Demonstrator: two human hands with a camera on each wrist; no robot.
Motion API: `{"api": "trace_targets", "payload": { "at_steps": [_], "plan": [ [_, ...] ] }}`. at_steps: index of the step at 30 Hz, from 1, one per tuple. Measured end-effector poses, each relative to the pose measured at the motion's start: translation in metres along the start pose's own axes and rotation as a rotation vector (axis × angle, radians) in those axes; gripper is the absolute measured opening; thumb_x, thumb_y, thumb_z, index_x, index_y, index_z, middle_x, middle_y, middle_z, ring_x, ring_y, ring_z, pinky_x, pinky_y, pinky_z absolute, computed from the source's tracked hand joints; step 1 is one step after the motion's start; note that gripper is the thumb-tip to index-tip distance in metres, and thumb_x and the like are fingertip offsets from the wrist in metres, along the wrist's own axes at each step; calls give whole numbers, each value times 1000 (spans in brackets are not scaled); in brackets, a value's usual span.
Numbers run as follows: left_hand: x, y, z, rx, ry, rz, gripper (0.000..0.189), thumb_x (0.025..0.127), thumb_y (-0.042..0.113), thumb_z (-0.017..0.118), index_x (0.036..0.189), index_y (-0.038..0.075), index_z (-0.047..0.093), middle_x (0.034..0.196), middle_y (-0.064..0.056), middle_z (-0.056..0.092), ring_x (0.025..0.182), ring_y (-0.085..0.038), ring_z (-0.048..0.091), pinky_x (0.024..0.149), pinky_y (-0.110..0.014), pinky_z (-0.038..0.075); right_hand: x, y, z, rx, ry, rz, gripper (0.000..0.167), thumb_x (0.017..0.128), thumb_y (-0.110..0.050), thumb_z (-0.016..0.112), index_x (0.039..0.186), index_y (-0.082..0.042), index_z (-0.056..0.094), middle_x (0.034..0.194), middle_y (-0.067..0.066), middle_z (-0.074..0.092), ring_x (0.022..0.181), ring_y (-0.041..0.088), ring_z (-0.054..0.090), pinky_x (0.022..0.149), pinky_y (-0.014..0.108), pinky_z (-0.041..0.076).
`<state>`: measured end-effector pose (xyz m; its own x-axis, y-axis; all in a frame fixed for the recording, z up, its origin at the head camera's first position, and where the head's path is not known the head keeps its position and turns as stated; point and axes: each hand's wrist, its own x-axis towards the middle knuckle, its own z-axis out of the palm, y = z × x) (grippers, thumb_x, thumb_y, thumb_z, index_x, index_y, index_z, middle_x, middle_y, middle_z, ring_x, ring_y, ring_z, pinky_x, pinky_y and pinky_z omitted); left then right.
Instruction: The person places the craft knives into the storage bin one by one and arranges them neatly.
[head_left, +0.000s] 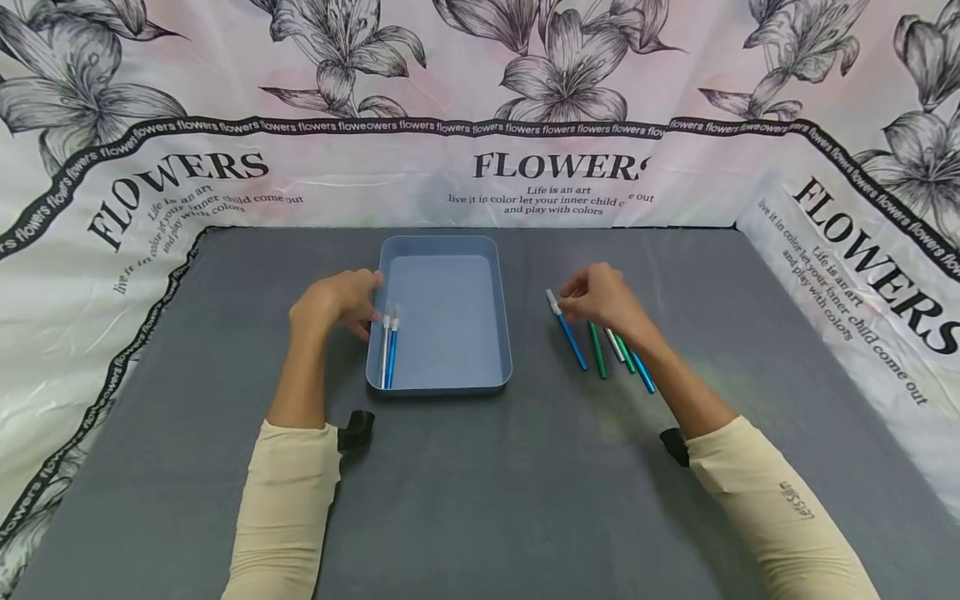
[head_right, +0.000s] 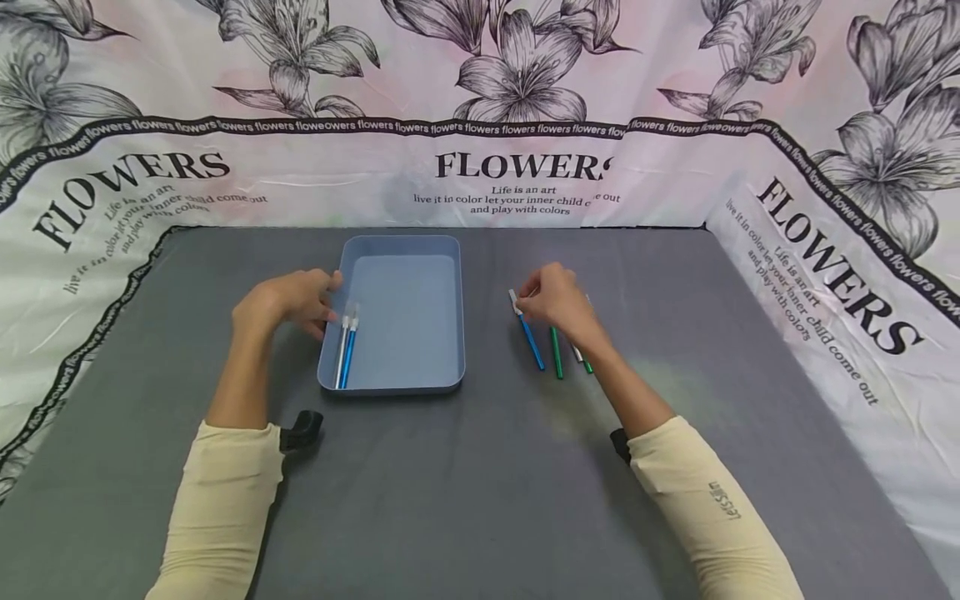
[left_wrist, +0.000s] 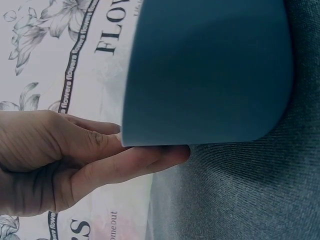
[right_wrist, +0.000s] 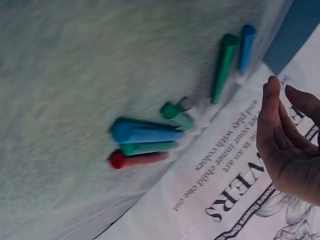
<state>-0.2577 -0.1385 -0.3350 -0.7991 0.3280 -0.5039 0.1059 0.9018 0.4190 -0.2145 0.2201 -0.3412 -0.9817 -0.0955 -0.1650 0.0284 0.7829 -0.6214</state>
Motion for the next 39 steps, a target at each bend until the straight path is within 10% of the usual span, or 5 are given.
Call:
{"api": "trace_targets", "payload": {
  "at_steps": [13,39],
  "plan": [
    [0,0,-2,-12,-10,1,46,103,2,62,145,-4,45,119,-28,73,103,-27,74,92,-43,63,2,10,0,-195,-16,51,17,98,-14,70,98,1,79,79,13,78,82,32,73,79,46,57],
    [0,0,-1,-83,-12,-44,75,105,2,59,166,-1,17,133,-31,67,109,-30,76,96,-44,61,8,8,5,-142,-69,96,18,98,-13,72,104,2,78,89,18,79,76,25,77,73,41,65]
  ]
}}
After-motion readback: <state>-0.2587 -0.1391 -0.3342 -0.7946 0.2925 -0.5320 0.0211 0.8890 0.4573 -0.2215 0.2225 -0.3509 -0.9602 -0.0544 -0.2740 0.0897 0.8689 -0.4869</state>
